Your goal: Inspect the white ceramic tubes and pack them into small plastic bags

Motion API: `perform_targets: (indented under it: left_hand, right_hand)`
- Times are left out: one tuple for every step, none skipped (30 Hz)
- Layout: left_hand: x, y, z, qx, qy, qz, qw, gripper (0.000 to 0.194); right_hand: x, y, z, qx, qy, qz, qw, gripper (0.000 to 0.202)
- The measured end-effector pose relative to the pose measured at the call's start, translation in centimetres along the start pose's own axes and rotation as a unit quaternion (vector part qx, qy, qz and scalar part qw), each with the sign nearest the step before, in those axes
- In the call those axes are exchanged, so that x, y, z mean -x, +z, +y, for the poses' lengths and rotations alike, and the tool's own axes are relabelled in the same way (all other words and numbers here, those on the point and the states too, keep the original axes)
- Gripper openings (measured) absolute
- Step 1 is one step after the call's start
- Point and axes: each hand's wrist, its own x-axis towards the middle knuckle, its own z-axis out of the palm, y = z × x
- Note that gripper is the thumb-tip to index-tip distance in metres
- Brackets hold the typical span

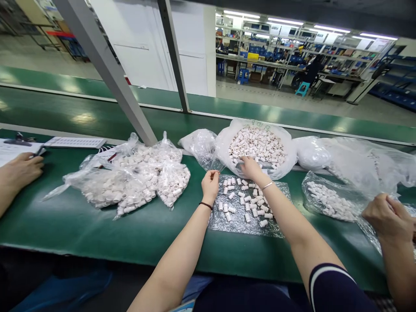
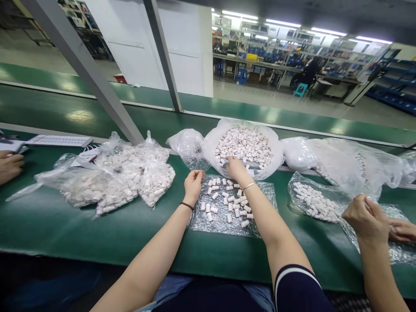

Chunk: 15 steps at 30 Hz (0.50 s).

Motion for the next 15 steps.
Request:
perform_targets:
  left_hand:
    - [0.0,0.0,-0.1,0.0,0.001,0.0,1.0,0.011]
    - [-0.1,0.0,-0.1,0.0,0.002,0.0,1.0,0.012]
    - [-0.2,0.0,-0.2,0.0,0.003,0.0,1.0,0.013]
    - [-0.2,0.0,-0.3,-0.001,0.003,0.0,1.0,0.014]
    - [-0.3,0.0,-0.5,-0.002,0.004,0.0,1.0,0.015]
    - [-0.4,-0.1,-0.6,-0.003,0.005,0.0,1.0,0.016]
    - [-0.4,-0.1,-0.7,-0.005,0.005,-0.001,1.0,0.017]
    - [-0.4,-0.1,-0.7,-0.006,0.005,-0.002,1.0,0.018]
    - [-0.5,-0.1,-0.8,-0.007,0.005,-0.003,1.0,0.018]
    - [-0.5,-0.1,-0.8,-0.009,0.005,-0.004,1.0,0.018]
    - [-0.5,-0.1,-0.8,-0.01,0.004,-0.004,1.0,0.018]
    - [-0.5,-0.1,-0.8,-0.011,0.003,-0.005,1.0,0.017]
    - [-0.5,-0.1,-0.8,-0.012,0.002,-0.004,1.0,0.017]
    - [-0.5,-0.1,-0.7,-0.013,0.001,-0.003,1.0,0.017]
    - [-0.4,-0.1,-0.7,-0.012,0.0,-0.003,1.0,0.017]
  right_hand:
    - [-1.0,0.1,-0.1,-0.002,0.002,-0.004,1.0,0.036]
    - [-1.9,0.4,-0.3,-0.004,0.002,-0.009,1.0,0.035]
    - [-2.6,0.7,-0.5,-0.007,0.002,-0.015,1.0,0.035]
    - [-3.1,1.1,-0.8,-0.01,0.003,-0.021,1.0,0.035]
    - [-3.5,1.5,-1.1,-0.014,0.007,-0.026,1.0,0.035]
    - [-3.8,1.9,-1.3,-0.018,0.012,-0.03,0.999,0.035]
    - [-3.9,2.3,-1.4,-0.022,0.019,-0.032,0.999,0.035]
    - [-4.0,2.6,-1.5,-0.027,0.027,-0.032,0.999,0.034]
    - [-4.0,2.9,-1.5,-0.032,0.036,-0.032,0.998,0.034]
    - [-3.9,3.0,-1.4,-0.037,0.045,-0.032,0.998,0.034]
    - [-3.9,3.0,-1.1,-0.042,0.056,-0.033,0.997,0.034]
    - [-3.9,2.8,-0.8,-0.045,0.068,-0.033,0.996,0.034]
    - [-3.9,2.6,-0.3,-0.048,0.084,-0.033,0.995,0.034]
    - [-3.8,2.1,0.4,-0.049,0.102,-0.032,0.993,0.034]
    - [-3.8,1.6,1.2,-0.049,0.12,-0.03,0.991,0.033]
